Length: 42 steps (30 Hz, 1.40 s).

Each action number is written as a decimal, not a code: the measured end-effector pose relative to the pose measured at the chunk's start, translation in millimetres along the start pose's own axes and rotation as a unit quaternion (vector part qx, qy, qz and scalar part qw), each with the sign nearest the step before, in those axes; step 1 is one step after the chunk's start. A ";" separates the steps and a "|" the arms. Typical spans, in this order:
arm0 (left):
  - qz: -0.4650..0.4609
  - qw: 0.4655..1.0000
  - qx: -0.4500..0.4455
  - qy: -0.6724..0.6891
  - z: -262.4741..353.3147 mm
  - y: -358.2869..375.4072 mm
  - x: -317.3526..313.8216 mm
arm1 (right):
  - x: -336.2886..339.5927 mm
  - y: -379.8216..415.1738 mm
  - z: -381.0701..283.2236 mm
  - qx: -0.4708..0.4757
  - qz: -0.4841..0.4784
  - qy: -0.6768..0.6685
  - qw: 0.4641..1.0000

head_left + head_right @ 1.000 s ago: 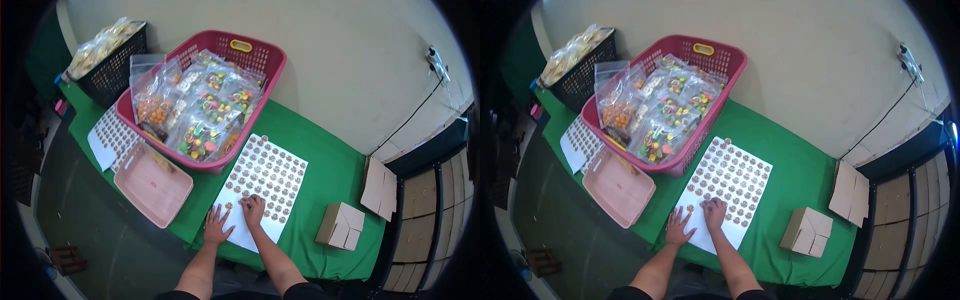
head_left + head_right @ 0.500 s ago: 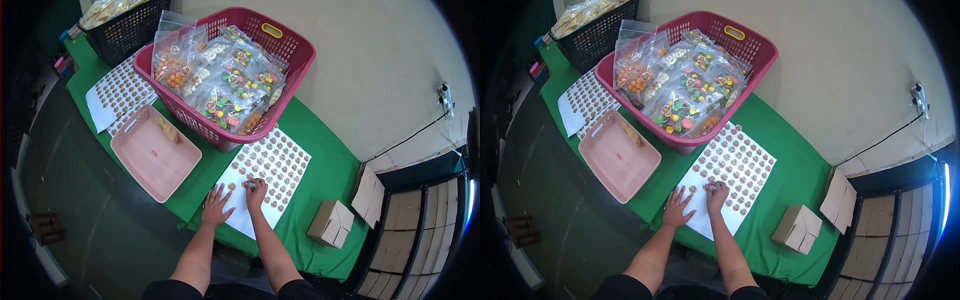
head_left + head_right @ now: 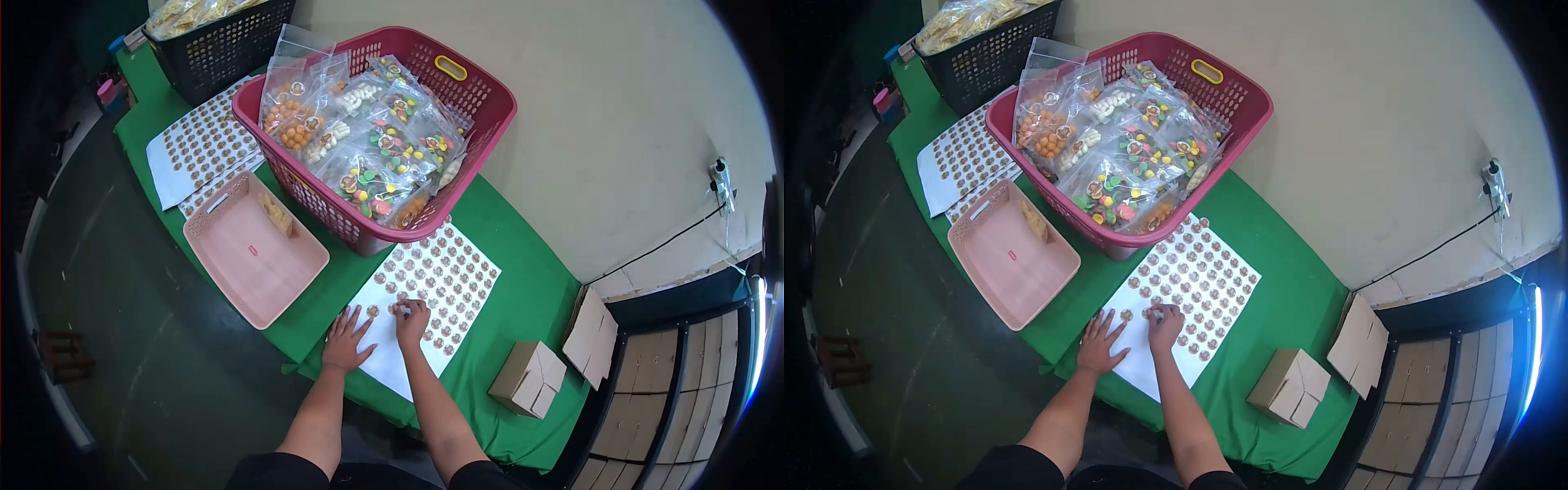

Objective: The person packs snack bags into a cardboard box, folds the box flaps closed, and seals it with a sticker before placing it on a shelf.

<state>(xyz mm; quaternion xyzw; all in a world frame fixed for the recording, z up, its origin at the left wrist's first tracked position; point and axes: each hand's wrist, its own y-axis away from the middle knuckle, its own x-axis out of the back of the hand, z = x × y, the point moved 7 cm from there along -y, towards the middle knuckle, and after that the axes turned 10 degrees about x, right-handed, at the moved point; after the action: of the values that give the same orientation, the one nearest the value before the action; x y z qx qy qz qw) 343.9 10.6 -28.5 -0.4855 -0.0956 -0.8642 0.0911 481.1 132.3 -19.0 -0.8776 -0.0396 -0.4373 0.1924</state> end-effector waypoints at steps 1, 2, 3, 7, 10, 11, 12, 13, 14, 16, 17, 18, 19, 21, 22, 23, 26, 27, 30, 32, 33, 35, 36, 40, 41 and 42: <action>0.000 1.000 0.001 0.000 0.4 0.5 0.1 | -0.2 -1.3 2.8 0.001 -0.001 -0.001 1.000; 0.004 1.000 -0.002 -0.006 1.2 0.4 1.0 | -4.5 -4.2 7.2 -0.010 -0.025 -0.004 1.000; 0.008 1.000 -0.005 -0.012 2.3 0.3 1.7 | -7.1 -6.7 10.2 -0.021 -0.048 -0.007 0.999; 0.021 1.000 0.000 -0.002 3.5 -0.3 1.9 | -10.5 -11.5 10.7 -0.055 -0.099 0.009 0.994; 0.024 1.000 -0.004 -0.012 6.0 -0.4 3.0 | 8.7 -8.9 -21.7 0.054 -0.025 0.091 0.994; 0.022 1.000 -0.001 -0.014 6.3 -0.6 2.8 | 10.6 -6.6 -23.9 0.055 -0.024 0.087 0.994; 0.019 1.000 0.003 -0.016 7.3 0.8 2.0 | 10.8 -1.4 -29.6 0.097 -0.033 0.061 0.993; 0.020 1.000 0.004 -0.019 8.2 2.3 1.5 | 12.4 4.9 -36.0 0.139 -0.039 0.036 0.989; 0.024 0.999 0.003 -0.022 9.2 0.7 2.1 | 14.1 12.5 -39.5 0.148 -0.057 -0.022 0.987; 0.025 0.999 -0.001 -0.020 11.0 1.0 3.1 | 25.6 35.3 -47.9 0.177 -0.099 -0.121 0.972; 0.024 0.999 -0.007 -0.025 10.3 0.8 2.8 | 39.0 50.2 -56.5 0.196 -0.110 -0.160 0.961; 0.019 0.999 0.001 -0.038 8.1 0.8 -0.1 | 48.0 71.5 -56.0 0.209 -0.126 -0.169 0.955; 0.012 0.999 0.002 -0.048 10.2 0.4 -4.6 | 63.5 91.5 -55.7 0.202 -0.149 -0.206 0.946; 0.037 0.998 -0.012 -0.053 14.6 0.9 -5.1 | 101.4 133.6 -39.8 0.116 -0.190 -0.268 0.937; 0.048 0.997 -0.026 -0.060 18.1 1.9 -4.5 | 115.8 159.7 -21.1 0.082 -0.211 -0.277 0.934; 0.054 0.996 -0.032 -0.063 21.5 2.9 -4.5 | 135.0 182.8 -2.7 0.072 -0.241 -0.257 0.933; 0.064 0.990 -0.051 -0.115 30.5 7.6 -6.7 | 212.7 225.6 66.6 0.032 -0.240 -0.222 0.945; 0.062 0.988 -0.046 -0.136 32.1 9.4 -9.0 | 242.1 230.0 94.2 0.014 -0.209 -0.194 0.958; 0.020 0.973 -0.067 -0.221 47.0 12.3 -16.9 | 350.2 210.2 160.1 -0.082 -0.080 -0.129 0.985; 0.067 0.944 -0.117 -0.300 63.3 17.4 -30.5 | 416.2 198.4 202.5 -0.134 0.083 -0.197 0.968; 0.108 0.910 -0.150 -0.372 76.7 14.6 -31.6 | 440.0 193.5 226.1 -0.090 0.142 -0.189 0.967; 0.017 0.983 -0.106 -0.147 155.3 19.2 -25.9 | 466.3 181.0 255.1 -0.046 0.207 -0.189 0.959; 0.028 0.990 -0.116 -0.069 184.2 17.3 -44.1 | 467.3 169.1 268.6 -0.103 0.148 -0.183 0.966; 0.008 0.970 -0.221 0.095 391.6 65.4 -72.9 | 438.9 132.8 294.0 -0.141 0.027 -0.205 0.968; -0.004 0.963 -0.251 0.102 428.9 80.6 -83.4 | 431.2 127.4 300.9 -0.136 0.028 -0.211 0.968; -0.018 0.959 -0.271 0.077 453.4 92.7 -99.2 | 419.1 123.4 306.1 -0.123 0.001 -0.208 0.970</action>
<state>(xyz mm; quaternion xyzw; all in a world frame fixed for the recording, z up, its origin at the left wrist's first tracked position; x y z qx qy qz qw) 790.5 42.6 125.0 -0.4226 0.1409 -0.8938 -0.0525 998.2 91.0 105.4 -0.9663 -0.0241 -0.2462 0.0706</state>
